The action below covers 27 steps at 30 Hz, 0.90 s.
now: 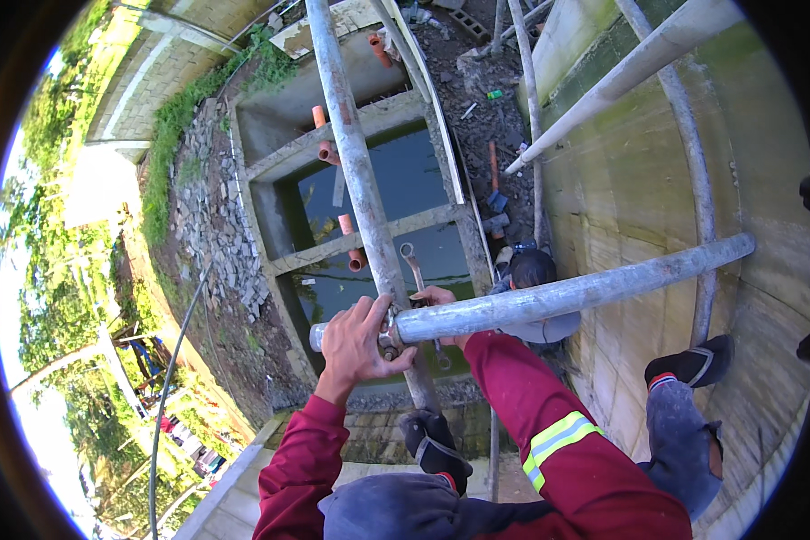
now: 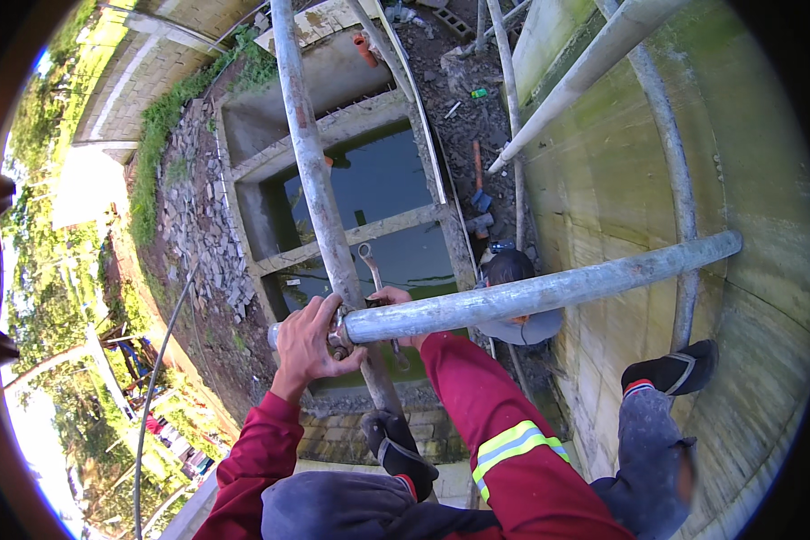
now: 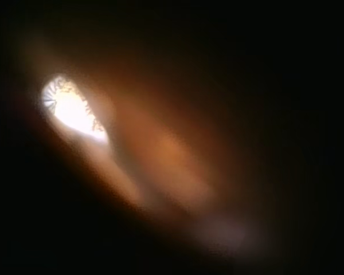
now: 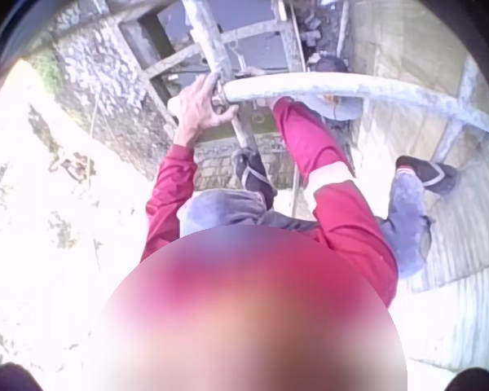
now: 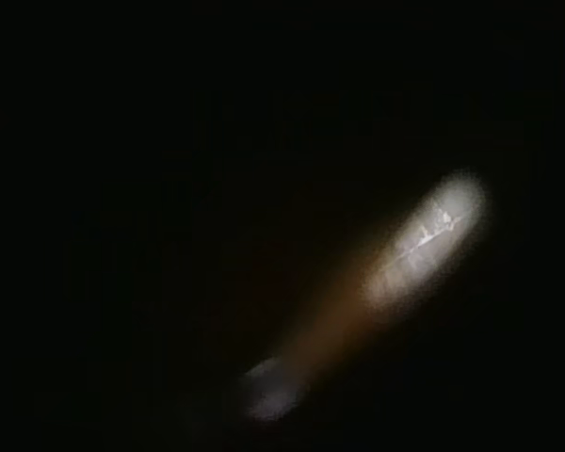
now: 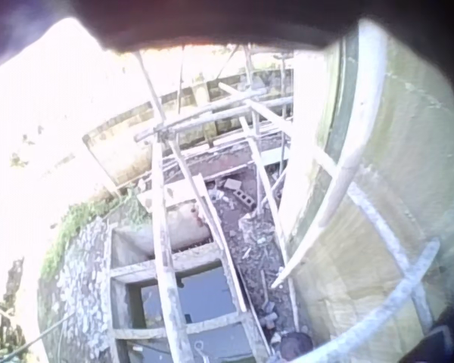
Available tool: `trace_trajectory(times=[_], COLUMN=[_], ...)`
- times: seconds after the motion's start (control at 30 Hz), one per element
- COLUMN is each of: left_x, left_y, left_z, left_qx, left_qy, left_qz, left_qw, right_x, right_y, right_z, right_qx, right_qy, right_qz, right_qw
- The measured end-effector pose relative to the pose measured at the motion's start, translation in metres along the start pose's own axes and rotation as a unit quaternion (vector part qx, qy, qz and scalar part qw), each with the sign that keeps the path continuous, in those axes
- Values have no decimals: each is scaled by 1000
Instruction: The person attaches metal scaffolding poles using a clamp and wrench. They position the clamp on the intersection of two poles, tighten it with a wrench, and repeat the process for additional connections.
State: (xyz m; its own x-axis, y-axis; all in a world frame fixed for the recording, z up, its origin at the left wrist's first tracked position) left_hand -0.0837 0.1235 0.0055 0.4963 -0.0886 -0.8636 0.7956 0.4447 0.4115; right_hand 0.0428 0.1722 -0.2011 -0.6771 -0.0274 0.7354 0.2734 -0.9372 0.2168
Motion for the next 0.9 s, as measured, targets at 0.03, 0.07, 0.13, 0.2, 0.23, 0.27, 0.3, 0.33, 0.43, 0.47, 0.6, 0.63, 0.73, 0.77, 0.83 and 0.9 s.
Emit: trace_trajectory(times=[0.03, 0.07, 0.13, 0.2, 0.23, 0.27, 0.3, 0.33, 0.43, 0.47, 0.6, 0.63, 0.73, 0.77, 0.83, 0.9], left_x=[1, 1, 1, 1, 0, 0, 0, 1, 1, 1, 1, 2, 1, 1, 1, 2], left_y=[1, 2, 1, 0, 1, 1, 1, 2, 3, 2, 2, 1, 1, 2, 2, 1], left_z=[-1, -2, -1, 0, 0, 0, -1, -1, -1, -1, -1, -1, -1, -1, -1, -1], left_qx=[0, -1, 0, -2, -4, -6, -4, -2, -6, -9, -3, -2, 0, 0, 2, 4], left_qy=[-2, -4, -3, -5, -7, -9, -7, -5, -5, -7, -3, -3, -2, -1, 1, 2], left_qz=[0, 1, -4, -8, -8, -9, -7, -5, 1, 2, -7, -7, -8, -8, -9, -8], left_qw=[1000, 1000, 1000, 1000, 1000, 1000, 1000, 1000, 1000, 1000, 1000, 1000, 1000, 1000, 1000, 1000], right_x=[0, -2, 5, 6, 3, 3, 0, -3, -1, 1, -3, -8, -9, -9, -10, -13], right_y=[2, 2, 5, 7, 6, 7, 6, 6, 10, 11, 0, -2, 1, 3, 10, 6], right_z=[-4, -6, 6, 11, 9, 8, 8, 3, -8, -7, 1, 1, -9, -10, -10, -3], right_qx=[-44, -88, -81, -40, -3, 34, 16, -7, -16, 18, 93, 78, 11, 30, 72, 57], right_qy=[50, 99, 98, 80, 62, 44, 64, 82, 97, 77, -39, 1, 82, 69, 43, -23], right_qz=[4, 9, 34, 32, 18, 3, -6, -5, 5, 15, 78, 54, 42, 39, 31, -5], right_qw=[998, 991, 991, 995, 998, 998, 998, 997, 995, 997, 992, 995, 996, 996, 996, 998])
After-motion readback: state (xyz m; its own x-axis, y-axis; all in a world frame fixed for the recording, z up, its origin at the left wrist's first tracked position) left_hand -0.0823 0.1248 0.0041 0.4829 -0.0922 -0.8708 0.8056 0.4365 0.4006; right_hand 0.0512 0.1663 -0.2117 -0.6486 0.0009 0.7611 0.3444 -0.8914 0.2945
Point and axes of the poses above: each hand's wrist, its own z-axis away from the middle knuckle, its own x-axis out of the palm, y = z × x, the point moved 4 cm from there along -z, towards the middle knuckle, and after that the axes turned 1 degree about x, right-handed, at the moved point
